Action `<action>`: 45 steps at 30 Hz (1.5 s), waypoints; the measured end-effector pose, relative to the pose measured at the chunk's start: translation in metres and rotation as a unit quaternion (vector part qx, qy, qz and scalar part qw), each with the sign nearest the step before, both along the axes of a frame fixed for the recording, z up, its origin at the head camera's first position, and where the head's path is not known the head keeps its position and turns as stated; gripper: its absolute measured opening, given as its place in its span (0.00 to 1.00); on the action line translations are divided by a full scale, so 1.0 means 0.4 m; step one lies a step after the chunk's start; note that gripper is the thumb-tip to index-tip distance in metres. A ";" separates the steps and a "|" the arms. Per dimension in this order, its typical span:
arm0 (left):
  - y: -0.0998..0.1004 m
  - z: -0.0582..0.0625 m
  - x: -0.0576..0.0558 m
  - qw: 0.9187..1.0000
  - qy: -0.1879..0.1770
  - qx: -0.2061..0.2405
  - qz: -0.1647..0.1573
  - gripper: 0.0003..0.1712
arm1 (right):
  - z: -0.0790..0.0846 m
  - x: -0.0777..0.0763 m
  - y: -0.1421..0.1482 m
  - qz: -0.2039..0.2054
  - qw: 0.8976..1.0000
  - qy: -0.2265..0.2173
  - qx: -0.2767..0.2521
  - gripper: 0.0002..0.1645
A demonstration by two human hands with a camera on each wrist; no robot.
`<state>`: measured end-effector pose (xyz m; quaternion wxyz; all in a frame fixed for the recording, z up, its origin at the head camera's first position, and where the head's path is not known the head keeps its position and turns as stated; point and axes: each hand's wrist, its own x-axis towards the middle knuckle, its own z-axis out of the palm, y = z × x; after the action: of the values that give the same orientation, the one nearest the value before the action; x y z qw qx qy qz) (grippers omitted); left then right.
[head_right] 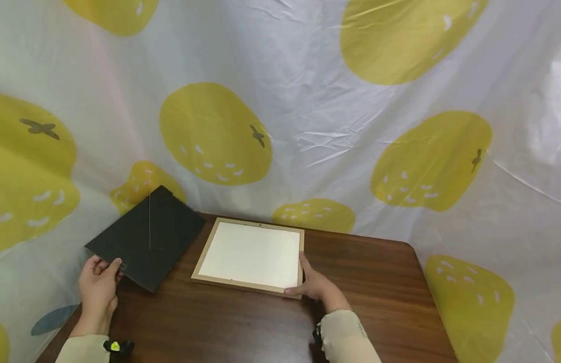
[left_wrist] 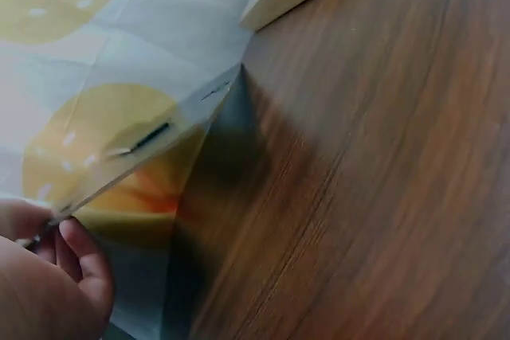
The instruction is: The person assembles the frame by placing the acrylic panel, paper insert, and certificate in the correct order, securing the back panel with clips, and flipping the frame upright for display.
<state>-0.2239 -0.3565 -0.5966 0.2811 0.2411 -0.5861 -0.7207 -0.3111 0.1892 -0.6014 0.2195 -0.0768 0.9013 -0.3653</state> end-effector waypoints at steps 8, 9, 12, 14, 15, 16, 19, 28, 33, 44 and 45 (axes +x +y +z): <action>-0.019 0.001 0.000 0.985 0.007 -0.082 -0.150 0.40 | 0.011 0.007 -0.002 0.006 1.000 0.005 0.006 0.88; -0.020 0.000 0.003 0.979 0.014 -0.101 -0.177 0.44 | 0.011 0.007 -0.002 0.006 1.000 0.006 0.009 0.88; -0.017 -0.002 0.007 0.961 0.033 -0.149 -0.230 0.51 | 0.011 0.004 -0.002 0.005 1.000 0.007 0.016 0.88; -0.012 -0.002 0.008 0.956 0.037 -0.169 -0.237 0.52 | 0.010 0.002 -0.002 0.005 1.000 0.007 0.016 0.88; -0.009 0.000 0.007 0.958 0.036 -0.168 -0.231 0.52 | 0.010 0.001 -0.002 0.004 1.000 0.004 0.015 0.88; -0.005 0.003 0.005 0.960 0.031 -0.170 -0.220 0.52 | 0.009 0.000 -0.002 0.003 1.000 0.004 0.014 0.88; 0.004 0.011 0.000 0.970 -0.004 -0.174 -0.168 0.44 | 0.006 -0.002 -0.004 0.002 1.000 0.003 0.013 0.87; -0.006 0.007 0.022 0.991 -0.015 -0.131 -0.016 0.22 | 0.009 0.003 0.000 0.002 1.000 0.005 0.012 0.88; 0.001 0.002 0.042 0.990 0.123 -0.060 0.044 0.21 | 0.009 0.010 0.002 0.001 1.000 0.005 0.010 0.88; 0.058 0.078 -0.017 0.994 0.074 -0.047 -0.060 0.31 | 0.008 0.011 0.004 0.012 1.000 0.020 0.009 0.87; 0.066 0.085 -0.028 0.994 0.062 -0.050 -0.078 0.32 | 0.008 0.010 0.003 0.014 1.000 0.022 0.008 0.87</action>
<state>-0.2350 -0.3300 -0.5625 0.2719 0.1351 -0.6195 -0.7239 -0.3072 0.1903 -0.5980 0.2057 -0.0955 0.9076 -0.3534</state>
